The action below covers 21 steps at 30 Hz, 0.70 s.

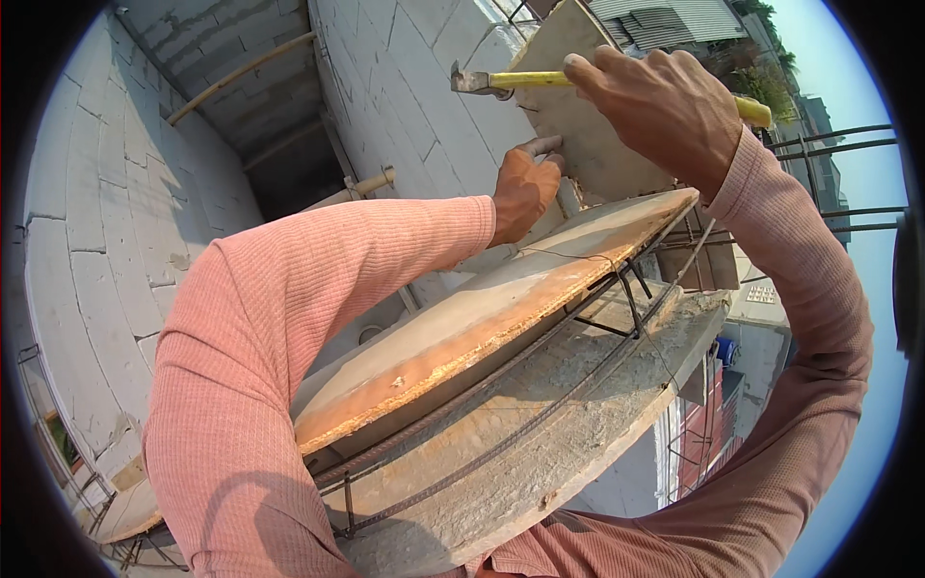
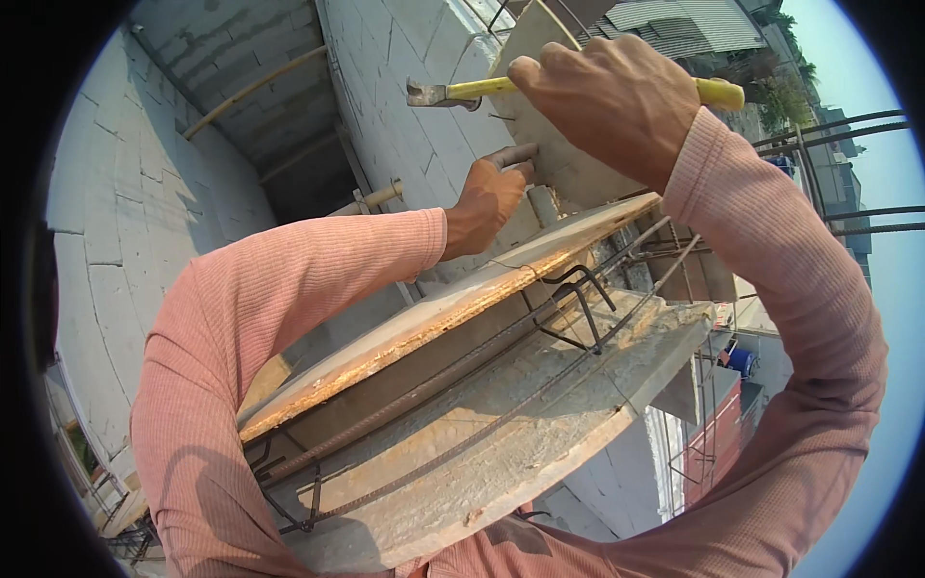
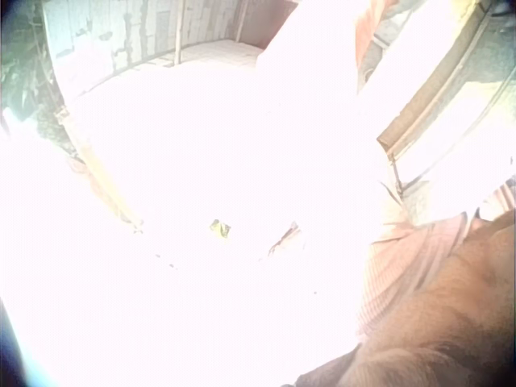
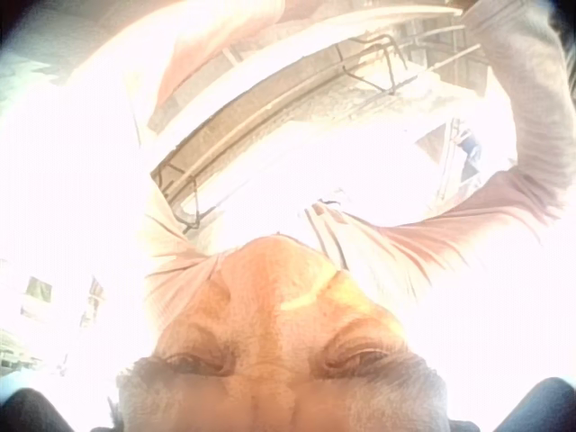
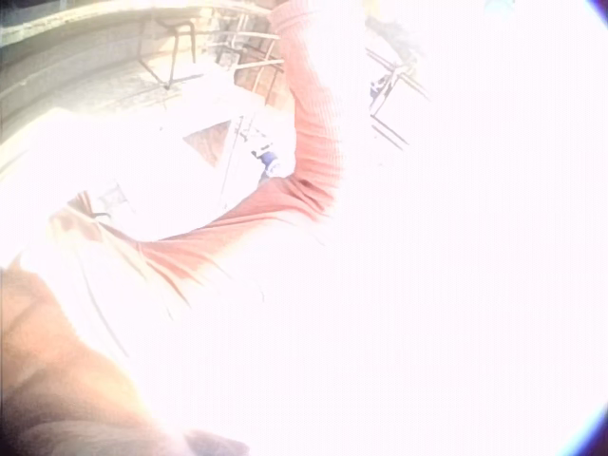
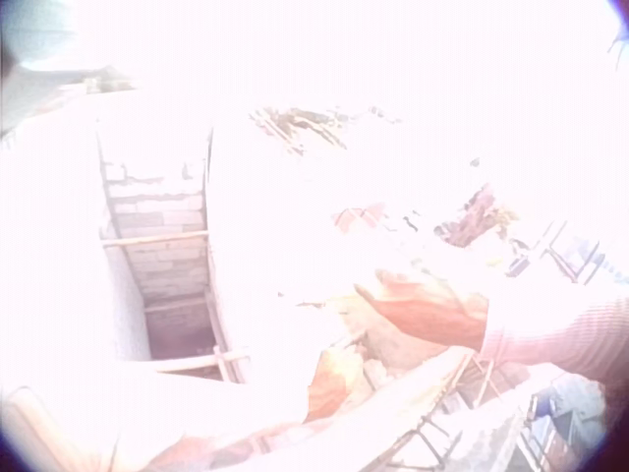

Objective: The person extracts nails from a wooden board using the claw of a hammer, then positions the board onto the wooden beam formwork and hammers it into place.

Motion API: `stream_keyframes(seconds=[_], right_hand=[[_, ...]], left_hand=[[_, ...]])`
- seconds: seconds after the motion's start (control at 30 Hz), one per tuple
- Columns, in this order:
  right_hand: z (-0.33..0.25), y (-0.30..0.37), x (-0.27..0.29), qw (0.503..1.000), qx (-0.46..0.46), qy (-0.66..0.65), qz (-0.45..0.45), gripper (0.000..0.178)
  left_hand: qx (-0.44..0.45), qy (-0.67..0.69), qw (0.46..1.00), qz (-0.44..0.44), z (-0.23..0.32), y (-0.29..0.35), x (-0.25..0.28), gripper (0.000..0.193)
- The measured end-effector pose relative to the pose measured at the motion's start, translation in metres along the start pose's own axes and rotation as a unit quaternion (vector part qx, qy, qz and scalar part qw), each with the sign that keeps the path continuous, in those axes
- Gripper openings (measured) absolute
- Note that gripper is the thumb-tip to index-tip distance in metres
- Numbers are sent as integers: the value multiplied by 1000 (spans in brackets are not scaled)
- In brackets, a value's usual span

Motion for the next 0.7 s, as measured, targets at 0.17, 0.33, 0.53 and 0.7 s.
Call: stream_keyframes(seconds=[0.17,0.33,0.53,0.7], right_hand=[[0,-2,29,991,3,-95,97,23],[8,4,-23,993,-41,-16,-110,24],[4,-4,43,972,39,-117,199,33],[-5,5,-9,998,32,-50,-4,30]], left_hand=[[-17,-44,999,15,0,-4,4,45],[-9,-23,1000,3,0,5,-1,47],[-11,-67,998,13,5,3,2,48],[-42,-30,998,19,-4,-2,2,49]])
Point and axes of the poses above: each hand's wrist, its own y-axis away from the middle knuckle, its own x-axis out of the back of the hand, z = x × y, the point moved 7 cm from there along -y, towards the middle knuckle, and after that the axes turned 6 degrees about -x, right-handed, at the moved point
